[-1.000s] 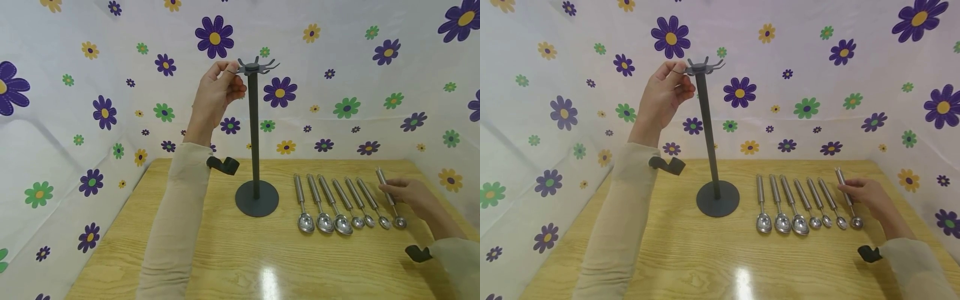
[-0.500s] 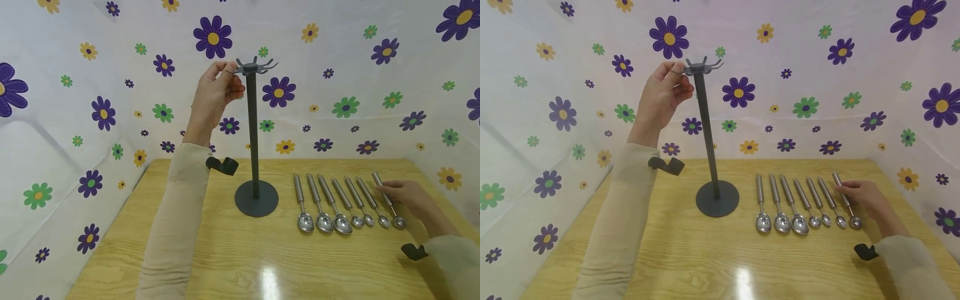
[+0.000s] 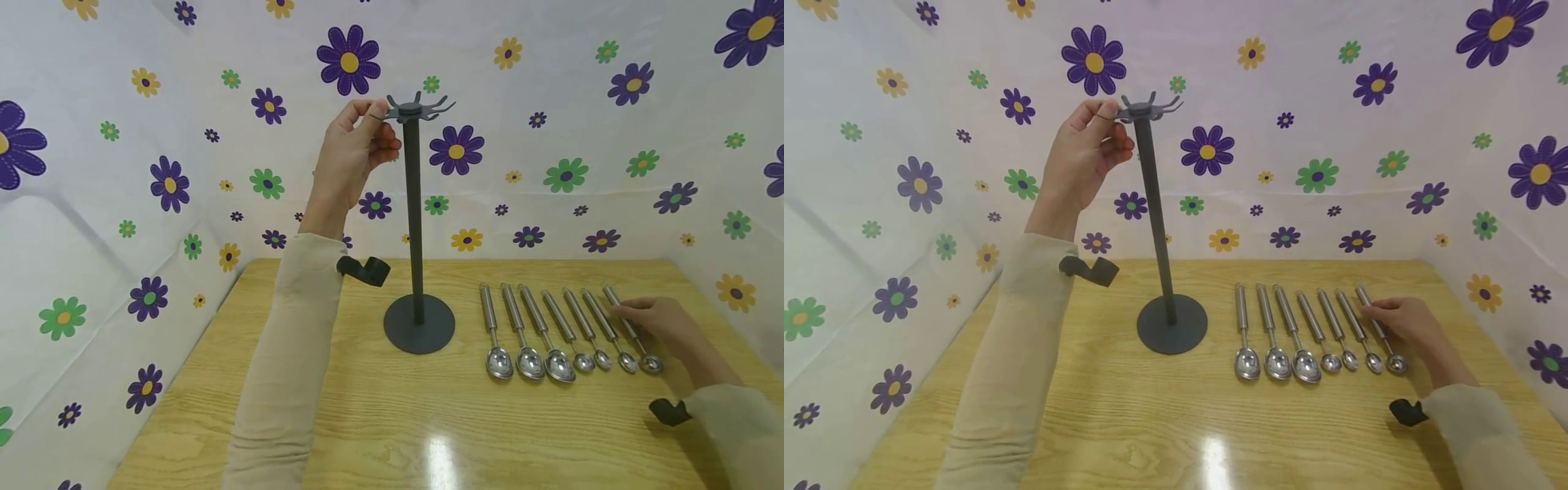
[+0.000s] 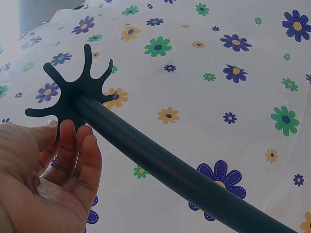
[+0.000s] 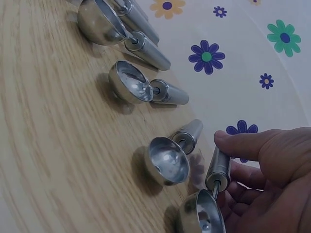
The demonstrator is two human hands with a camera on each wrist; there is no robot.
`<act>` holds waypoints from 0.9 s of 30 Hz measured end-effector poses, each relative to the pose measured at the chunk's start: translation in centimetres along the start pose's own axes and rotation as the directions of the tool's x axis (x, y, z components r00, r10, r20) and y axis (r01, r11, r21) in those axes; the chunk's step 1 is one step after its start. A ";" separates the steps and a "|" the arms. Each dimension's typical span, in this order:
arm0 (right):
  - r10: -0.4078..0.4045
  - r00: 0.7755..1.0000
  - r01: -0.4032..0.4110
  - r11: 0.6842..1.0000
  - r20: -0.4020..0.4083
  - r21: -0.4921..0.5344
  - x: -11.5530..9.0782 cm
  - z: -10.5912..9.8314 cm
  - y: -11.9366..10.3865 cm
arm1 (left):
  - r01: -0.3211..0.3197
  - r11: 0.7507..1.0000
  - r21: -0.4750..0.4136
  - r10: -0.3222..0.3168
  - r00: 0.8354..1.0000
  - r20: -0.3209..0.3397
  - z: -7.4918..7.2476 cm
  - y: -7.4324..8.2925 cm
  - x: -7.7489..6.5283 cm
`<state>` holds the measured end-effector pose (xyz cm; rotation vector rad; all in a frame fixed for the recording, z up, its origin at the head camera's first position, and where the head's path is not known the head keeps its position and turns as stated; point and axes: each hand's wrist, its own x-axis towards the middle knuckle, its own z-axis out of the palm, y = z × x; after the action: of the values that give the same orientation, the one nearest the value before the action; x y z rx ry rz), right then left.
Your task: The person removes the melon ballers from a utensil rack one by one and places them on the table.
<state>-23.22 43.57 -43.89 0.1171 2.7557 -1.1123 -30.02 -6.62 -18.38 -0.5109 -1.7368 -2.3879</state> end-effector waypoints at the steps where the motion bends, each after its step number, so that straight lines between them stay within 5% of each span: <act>1: -0.003 1.000 0.002 1.000 -0.003 -0.005 0.0 0.0 -0.1 | 0.000 1.000 0.001 0.000 1.000 0.000 0.0 0.0 0.0; 13: -0.005 0.999 0.003 0.999 -0.048 -0.047 0.1 0.5 -0.4 | 0.004 1.000 0.010 -0.004 1.000 0.002 0.0 0.1 -0.1; 27: -0.085 0.990 0.058 0.972 -0.108 -0.227 -0.1 1.0 -1.3 | 0.009 1.000 0.013 -0.009 1.000 -0.004 0.1 0.1 -0.1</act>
<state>-23.21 41.98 -43.73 0.0562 2.9898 -0.8259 -29.88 -6.60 -18.35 -0.4968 -1.7553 -2.3804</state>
